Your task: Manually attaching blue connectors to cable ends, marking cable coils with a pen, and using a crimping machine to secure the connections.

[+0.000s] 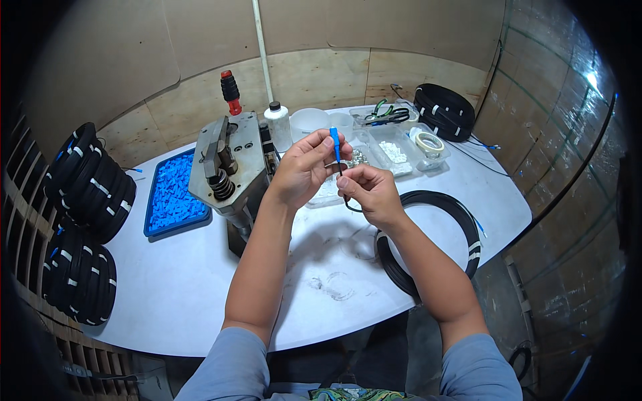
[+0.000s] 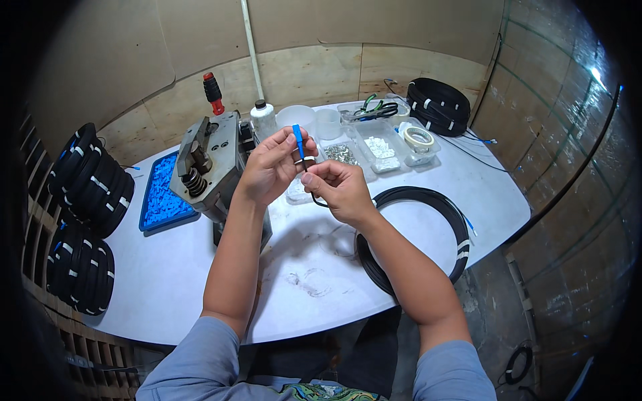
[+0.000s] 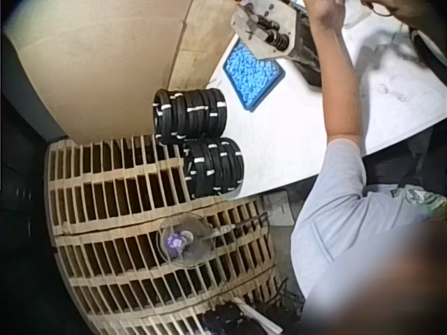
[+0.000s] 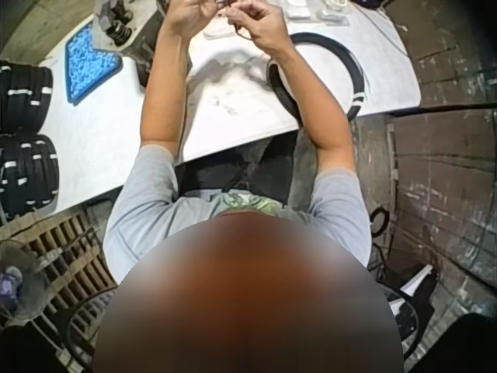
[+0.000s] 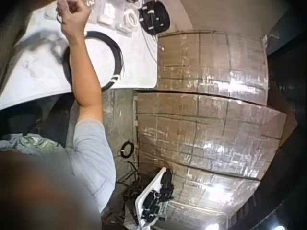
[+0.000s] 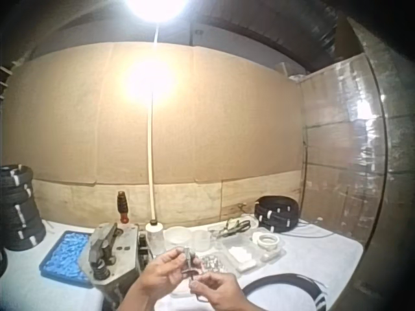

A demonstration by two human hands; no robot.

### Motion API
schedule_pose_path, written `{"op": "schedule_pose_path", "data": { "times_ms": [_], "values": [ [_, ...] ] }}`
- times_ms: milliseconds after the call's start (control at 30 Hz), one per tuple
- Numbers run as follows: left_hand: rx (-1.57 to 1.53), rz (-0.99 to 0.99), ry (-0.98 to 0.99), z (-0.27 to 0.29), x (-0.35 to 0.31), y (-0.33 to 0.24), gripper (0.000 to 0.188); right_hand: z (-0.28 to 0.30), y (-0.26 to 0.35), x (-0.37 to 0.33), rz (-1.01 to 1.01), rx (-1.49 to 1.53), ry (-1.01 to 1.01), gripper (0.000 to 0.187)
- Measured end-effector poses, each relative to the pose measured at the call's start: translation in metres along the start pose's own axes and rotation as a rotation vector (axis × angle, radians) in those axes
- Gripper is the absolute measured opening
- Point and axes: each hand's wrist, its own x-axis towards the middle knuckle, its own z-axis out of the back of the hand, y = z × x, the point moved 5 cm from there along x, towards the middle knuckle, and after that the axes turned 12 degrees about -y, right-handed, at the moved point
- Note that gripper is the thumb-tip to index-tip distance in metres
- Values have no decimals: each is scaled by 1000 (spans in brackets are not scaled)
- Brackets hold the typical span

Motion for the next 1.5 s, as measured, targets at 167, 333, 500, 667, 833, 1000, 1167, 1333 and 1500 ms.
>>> {"op": "schedule_pose_path", "data": {
  "times_ms": [167, 333, 500, 667, 833, 1000, 1167, 1333, 1500],
  "values": [
    [36, 0, 9, -2, -1, 2, 19, -1, 0, -1, 17, -37, 16, 17],
    [54, -54, -75, 1, 0, -1, 16, -2, 2, -1, 20, 25, -23, 14],
    [114, -124, -175, 4, 3, 0, 14, 0, 7, -1, 93, -4, -107, 12],
    [136, -116, -189, 8, 3, -1, 14, -2, 9, -3, 67, -60, -137, 14],
    [111, -110, -203, 6, 2, -1, 13, -1, 7, -1, 42, -28, -96, 16],
    [80, -85, -173, 3, 3, 3, 13, 0, 4, 0, 36, 17, -61, 17],
    [57, -95, -174, 5, 3, 1, 13, -2, 4, 0, 29, 21, -56, 16],
    [79, -97, -167, 3, 2, 2, 15, -1, 5, -1, 23, 22, -51, 16],
    [238, -170, -154, -3, -2, -5, 16, -2, 4, 0, 41, 14, -51, 17]
  ]
}}
